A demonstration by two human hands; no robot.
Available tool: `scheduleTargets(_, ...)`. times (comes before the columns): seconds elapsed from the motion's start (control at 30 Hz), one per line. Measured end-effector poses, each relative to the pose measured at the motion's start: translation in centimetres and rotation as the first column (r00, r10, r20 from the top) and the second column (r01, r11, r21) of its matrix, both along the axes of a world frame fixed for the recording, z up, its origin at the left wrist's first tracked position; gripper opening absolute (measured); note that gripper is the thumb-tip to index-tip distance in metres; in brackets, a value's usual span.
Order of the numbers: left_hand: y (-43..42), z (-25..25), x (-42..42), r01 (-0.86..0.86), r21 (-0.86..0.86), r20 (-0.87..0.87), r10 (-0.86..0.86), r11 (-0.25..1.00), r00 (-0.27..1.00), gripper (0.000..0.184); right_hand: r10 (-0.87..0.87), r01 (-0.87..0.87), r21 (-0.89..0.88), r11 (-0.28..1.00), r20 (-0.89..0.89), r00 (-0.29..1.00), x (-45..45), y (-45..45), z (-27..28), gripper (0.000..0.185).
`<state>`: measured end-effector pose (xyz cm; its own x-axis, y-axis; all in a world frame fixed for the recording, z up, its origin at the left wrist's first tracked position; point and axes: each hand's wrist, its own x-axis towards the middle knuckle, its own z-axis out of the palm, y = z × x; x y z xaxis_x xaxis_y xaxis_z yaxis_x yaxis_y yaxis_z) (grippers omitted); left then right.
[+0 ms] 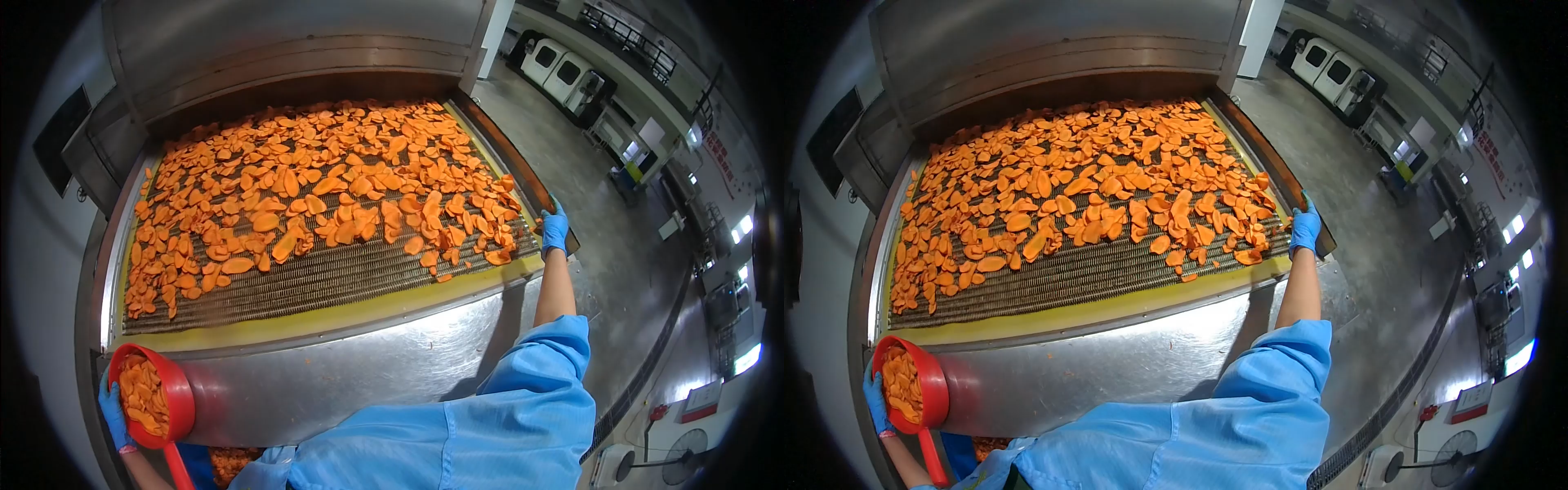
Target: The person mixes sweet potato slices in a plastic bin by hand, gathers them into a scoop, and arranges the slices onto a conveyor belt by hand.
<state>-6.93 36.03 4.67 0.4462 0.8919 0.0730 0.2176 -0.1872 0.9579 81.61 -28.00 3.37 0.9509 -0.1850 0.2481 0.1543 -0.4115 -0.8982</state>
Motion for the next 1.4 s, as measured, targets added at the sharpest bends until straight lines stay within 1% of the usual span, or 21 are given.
scheduleTargets(0.1,-0.8,0.9,0.7,-0.015,-0.055,-0.008,0.014,0.998,1.0,0.041,-0.031,0.031,-0.009,0.999,0.005,1.0,0.2,0.3,-0.4,0.078)
scheduleTargets(0.17,-0.7,0.9,0.6,-0.01,-0.03,-0.025,0.009,0.999,1.0,0.041,0.085,-0.06,0.241,0.969,-0.093,0.992,2.0,-0.9,-1.9,0.079)
scheduleTargets(0.23,-0.9,0.9,0.7,-0.002,-0.007,-0.043,0.002,1.0,0.999,0.041,0.088,-0.075,0.15,0.986,-0.082,0.993,3.3,-2.5,-3.4,0.082)
scheduleTargets(0.3,-1.1,1.2,0.9,0.001,-0.014,-0.038,-0.001,1.0,0.999,0.042,0.049,-0.077,0.176,0.981,0.156,0.987,5.1,-3.5,-5.7,0.086)
scheduleTargets(0.33,-0.4,0.6,0.1,-0.002,-0.012,-0.04,0.001,1.0,0.999,0.042,0.066,0.026,-0.19,0.981,0.461,0.885,5.8,-3.7,-6.5,0.079)
scheduleTargets(0.37,0.8,-0.3,-0.9,0.013,0.002,-0.044,-0.013,1.0,0.999,0.042,0.019,0.014,-0.12,0.993,0.273,0.962,6.1,-4.7,-7.1,0.076)
scheduleTargets(0.43,1.2,-0.6,-1.5,0.027,0.016,-0.048,-0.026,1.0,0.998,0.042,-0.057,0.057,-0.008,0.998,-0.152,0.987,-1.4,-1.0,-0.4,0.07)
scheduleTargets(0.47,0.6,-0.1,-0.9,0.008,0.021,-0.076,-0.007,1.0,0.997,0.043,-0.066,0.068,0.0,0.998,-0.187,0.98,-1.9,-0.6,0.1,0.062)
scheduleTargets(0.5,0.1,0.3,-0.5,-0.011,0.026,-0.103,0.014,1.0,0.995,0.043,-0.065,0.066,0.0,0.998,-0.187,0.98,-1.1,-0.9,-0.8,0.062)
scheduleTargets(0.57,0.2,0.1,-0.6,0.0,0.016,-0.083,0.002,1.0,0.997,0.043,-0.087,0.115,-0.323,0.939,0.101,0.991,1.1,-1.8,-3.3,0.063)
scheduleTargets(0.7,1.2,-0.6,-1.6,0.004,0.027,-0.084,-0.001,1.0,0.996,0.044,0.179,-0.199,-0.173,0.965,-0.127,0.976,1.8,-2.5,-3.8,0.061)
scheduleTargets(0.8,0.8,-0.3,-1.4,0.0,-0.01,-0.066,-0.001,1.0,0.998,0.044,-0.135,0.218,-0.253,0.943,0.31,0.941,0.6,-1.6,-4.4,0.053)
scheduleTargets(0.93,0.3,-0.1,-1.0,0.003,0.047,-0.098,0.001,0.999,0.995,0.043,-0.011,0.063,-0.497,0.865,0.106,0.994,-1.1,0.1,-4.3,0.033)
scheduleTargets(0.97,0.0,0.1,-0.8,0.006,0.036,-0.076,-0.004,0.999,0.997,0.043,0.112,-0.075,-0.398,0.914,0.07,0.991,-1.3,0.9,-5.2,0.026)
scheduleTargets(1.03,-0.8,0.5,-0.2,0.003,0.027,-0.053,-0.001,1.0,0.999,0.043,0.523,-0.412,-0.431,0.803,0.178,0.833,-4.3,3.1,-4.8,0.019)
scheduleTargets(1.07,-1.1,0.8,0.2,-0.014,-0.002,-0.045,0.014,1.0,0.999,0.043,0.527,-0.415,-0.431,0.801,0.179,0.831,-4.3,3.1,-5.0,0.019)
scheduleTargets(1.13,-1.5,1.2,0.4,-0.03,-0.026,-0.035,0.029,0.999,0.999,0.043,0.232,-0.197,-0.75,0.631,-0.06,0.971,-3.8,3.0,-6.0,0.019)
scheduleTargets(1.23,-1.4,0.9,0.5,-0.048,0.047,-0.101,0.053,0.998,0.993,0.043,0.122,-0.039,-0.656,0.754,0.081,0.989,-2.3,3.4,-6.7,0.023)
scheduleTargets(1.3,-0.9,0.3,0.2,-0.02,0.015,-0.026,0.021,1.0,0.999,0.043,0.118,0.016,-0.708,0.706,0.139,0.983,-3.8,4.9,-6.2,0.03)
scheduleTargets(1.37,-1.0,0.3,0.4,-0.015,0.005,-0.005,0.015,1.0,1.0,0.043,0.335,-0.201,-0.868,0.453,-0.043,0.941,-3.6,6.0,-7.2,0.03)
scheduleTargets(1.4,-1.3,0.3,0.4,-0.018,-0.005,0.015,0.018,1.0,1.0,0.043,0.415,-0.197,-0.887,0.418,-0.006,0.91,-4.4,6.6,-7.1,0.03)
